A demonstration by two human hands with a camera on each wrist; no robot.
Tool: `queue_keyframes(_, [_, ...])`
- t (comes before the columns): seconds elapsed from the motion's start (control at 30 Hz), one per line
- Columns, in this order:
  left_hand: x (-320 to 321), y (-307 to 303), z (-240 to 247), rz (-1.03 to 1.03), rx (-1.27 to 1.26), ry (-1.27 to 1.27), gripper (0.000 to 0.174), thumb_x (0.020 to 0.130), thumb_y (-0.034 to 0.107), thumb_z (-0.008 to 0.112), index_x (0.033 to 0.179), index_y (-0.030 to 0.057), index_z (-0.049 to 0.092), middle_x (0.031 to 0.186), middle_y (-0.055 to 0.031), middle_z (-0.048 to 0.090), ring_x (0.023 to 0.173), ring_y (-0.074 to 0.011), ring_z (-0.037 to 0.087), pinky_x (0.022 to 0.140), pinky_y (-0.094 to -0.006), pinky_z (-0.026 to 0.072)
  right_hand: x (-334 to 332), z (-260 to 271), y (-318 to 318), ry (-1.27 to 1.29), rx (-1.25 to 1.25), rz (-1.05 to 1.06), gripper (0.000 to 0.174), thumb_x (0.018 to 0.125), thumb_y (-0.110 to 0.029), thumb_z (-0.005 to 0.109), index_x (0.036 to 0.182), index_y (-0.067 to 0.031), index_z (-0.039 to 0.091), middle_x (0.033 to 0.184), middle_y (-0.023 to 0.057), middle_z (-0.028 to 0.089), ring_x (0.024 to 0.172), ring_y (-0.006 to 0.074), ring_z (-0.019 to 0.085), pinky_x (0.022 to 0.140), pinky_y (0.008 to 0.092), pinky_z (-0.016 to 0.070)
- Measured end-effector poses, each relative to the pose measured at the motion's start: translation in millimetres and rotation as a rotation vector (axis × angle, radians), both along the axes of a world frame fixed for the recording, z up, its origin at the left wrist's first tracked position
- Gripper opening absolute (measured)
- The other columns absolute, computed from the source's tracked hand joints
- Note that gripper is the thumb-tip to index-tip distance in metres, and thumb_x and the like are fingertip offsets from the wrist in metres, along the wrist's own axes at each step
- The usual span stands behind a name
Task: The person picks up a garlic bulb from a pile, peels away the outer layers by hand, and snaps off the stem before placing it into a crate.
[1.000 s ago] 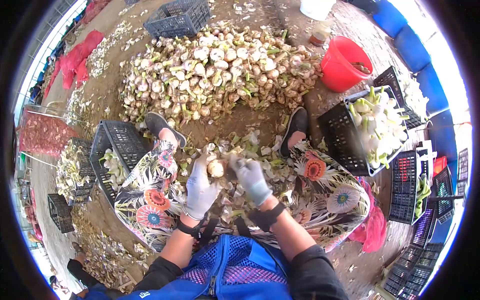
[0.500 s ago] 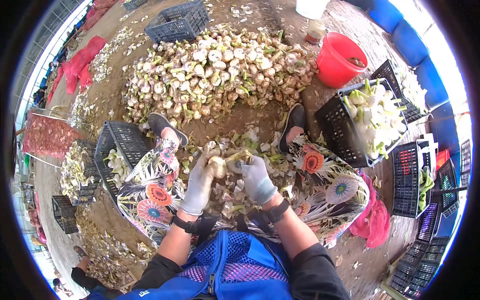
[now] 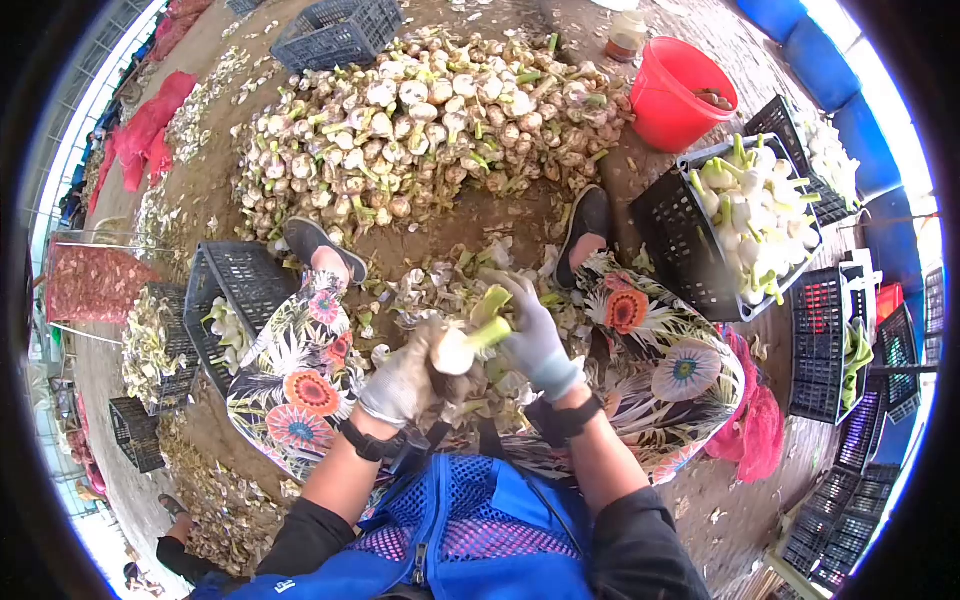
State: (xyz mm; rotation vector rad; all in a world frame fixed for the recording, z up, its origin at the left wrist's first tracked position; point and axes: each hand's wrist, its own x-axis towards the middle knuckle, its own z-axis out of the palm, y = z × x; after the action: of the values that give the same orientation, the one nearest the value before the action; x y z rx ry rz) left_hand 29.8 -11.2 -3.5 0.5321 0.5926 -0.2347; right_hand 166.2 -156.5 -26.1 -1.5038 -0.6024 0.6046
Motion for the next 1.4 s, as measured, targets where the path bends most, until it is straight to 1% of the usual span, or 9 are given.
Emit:
queue_keyframes(0.1, [-1.3, 10.0, -20.5, 0.065, -0.046, -0.089, 0.055, 0.099, 0.053, 0.053, 0.127, 0.0056, 0.056, 0.108, -0.0083, 0.067, 0.094, -0.019, 0.067, 0.079, -0.0365, 0.0566, -5.1, -10.9, -18.2, 0.26, 0.146, 0.201, 0.052, 0.086, -0.008, 0.072, 0.135, -0.0028, 0.056, 0.137, 0.0099, 0.051, 0.132, 0.0228, 0.045, 0.109, 0.0377, 0.0385])
queue_keyframes(0.43, [-21.4, 5.0, -19.6, -0.129, 0.968, -0.188, 0.014, 0.098, 0.013, 0.061, 0.109, 0.0044, 0.066, 0.105, 0.002, 0.067, 0.096, -0.0105, 0.061, 0.088, -0.0294, 0.0494, 0.8, -19.7, -17.2, 0.602, 0.185, -0.168, 0.014, 0.097, -0.013, 0.065, 0.104, -0.0006, 0.066, 0.106, 0.0062, 0.067, 0.097, 0.0159, 0.064, 0.087, 0.0315, 0.0527])
queue_keyframes(0.5, [-31.7, 6.1, -26.1, -0.287, 0.959, -0.117, 0.018, 0.097, 0.018, 0.062, 0.107, 0.0038, 0.065, 0.105, -0.0049, 0.068, 0.096, -0.0191, 0.065, 0.085, -0.0347, 0.0511, 3.7, -22.0, -21.0, 0.893, 0.272, -0.386, 0.01, 0.097, -0.011, 0.063, 0.103, -0.003, 0.066, 0.099, 0.0052, 0.066, 0.089, 0.0162, 0.065, 0.078, 0.034, 0.0572])
queue_keyframes(0.6, [-40.0, 7.1, -45.9, -0.485, 1.944, -0.257, 0.033, 0.086, 0.033, 0.071, 0.1, 0.0042, 0.062, 0.098, -0.0198, 0.064, 0.084, -0.0379, 0.066, 0.073, -0.0429, 0.0529, 6.9, -42.8, -27.3, 0.97, 0.33, -0.433, 0.012, 0.098, -0.014, 0.062, 0.103, -0.0025, 0.064, 0.096, 0.0057, 0.066, 0.086, 0.0182, 0.067, 0.077, 0.0371, 0.0587])
queue_keyframes(0.77, [4.7, -8.1, -11.3, -0.25, 1.71, -0.323, 0.04, 0.092, 0.039, 0.067, 0.107, 0.0013, 0.063, 0.087, -0.0139, 0.065, 0.078, -0.028, 0.067, 0.069, -0.0382, 0.0531, -9.6, -12.8, -14.1, 0.946, 0.299, -0.292, 0.016, 0.099, -0.02, 0.061, 0.105, -0.0049, 0.063, 0.096, 0.005, 0.069, 0.085, 0.0163, 0.068, 0.069, 0.0294, 0.0557])
queue_keyframes(1.0, [-0.5, -5.4, 6.0, 0.074, 0.271, -0.231, 0.022, 0.096, 0.02, 0.065, 0.106, 0.0011, 0.067, 0.096, -0.0075, 0.068, 0.089, -0.0127, 0.064, 0.076, -0.0284, 0.0524, 1.4, 2.8, -18.9, 0.986, 0.386, -0.25, 0.024, 0.101, -0.027, 0.058, 0.114, -0.0075, 0.062, 0.105, 0.007, 0.068, 0.094, 0.0185, 0.066, 0.081, 0.0334, 0.0533])
queue_keyframes(1.17, [3.7, 3.3, 18.8, 0.03, 0.569, -0.192, 0.042, 0.097, 0.039, 0.064, 0.112, 0.0002, 0.062, 0.102, -0.0094, 0.066, 0.093, -0.0165, 0.063, 0.084, -0.0322, 0.0505, 3.7, -18.0, -24.6, 1.102, 0.449, -0.345, 0.035, 0.102, -0.033, 0.054, 0.124, -0.0058, 0.055, 0.119, 0.0107, 0.067, 0.108, 0.0278, 0.065, 0.095, 0.0466, 0.053])
queue_keyframes(1.3, [9.3, -12.2, -1.7, -0.17, 1.304, -0.264, 0.044, 0.097, 0.042, 0.063, 0.099, -0.0023, 0.065, 0.077, -0.0061, 0.064, 0.075, -0.0088, 0.057, 0.067, -0.029, 0.0473, -14.0, -4.2, -9.4, 0.705, -0.062, -0.341, 0.022, 0.101, -0.029, 0.059, 0.095, -0.0081, 0.062, 0.089, 0.0045, 0.067, 0.079, 0.0165, 0.066, 0.07, 0.035, 0.0559])
queue_keyframes(1.4, [12.5, -20.8, -8.0, -0.065, 1.006, -0.196, 0.029, 0.097, 0.025, 0.063, 0.087, -0.0022, 0.066, 0.066, -0.0004, 0.053, 0.064, -0.0073, 0.044, 0.057, -0.0279, 0.0408, -10.1, -0.6, -14.8, 0.82, 0.259, -0.369, 0.011, 0.098, -0.017, 0.064, 0.092, -0.0077, 0.063, 0.081, 0.0003, 0.063, 0.072, 0.0125, 0.062, 0.066, 0.0313, 0.0533])
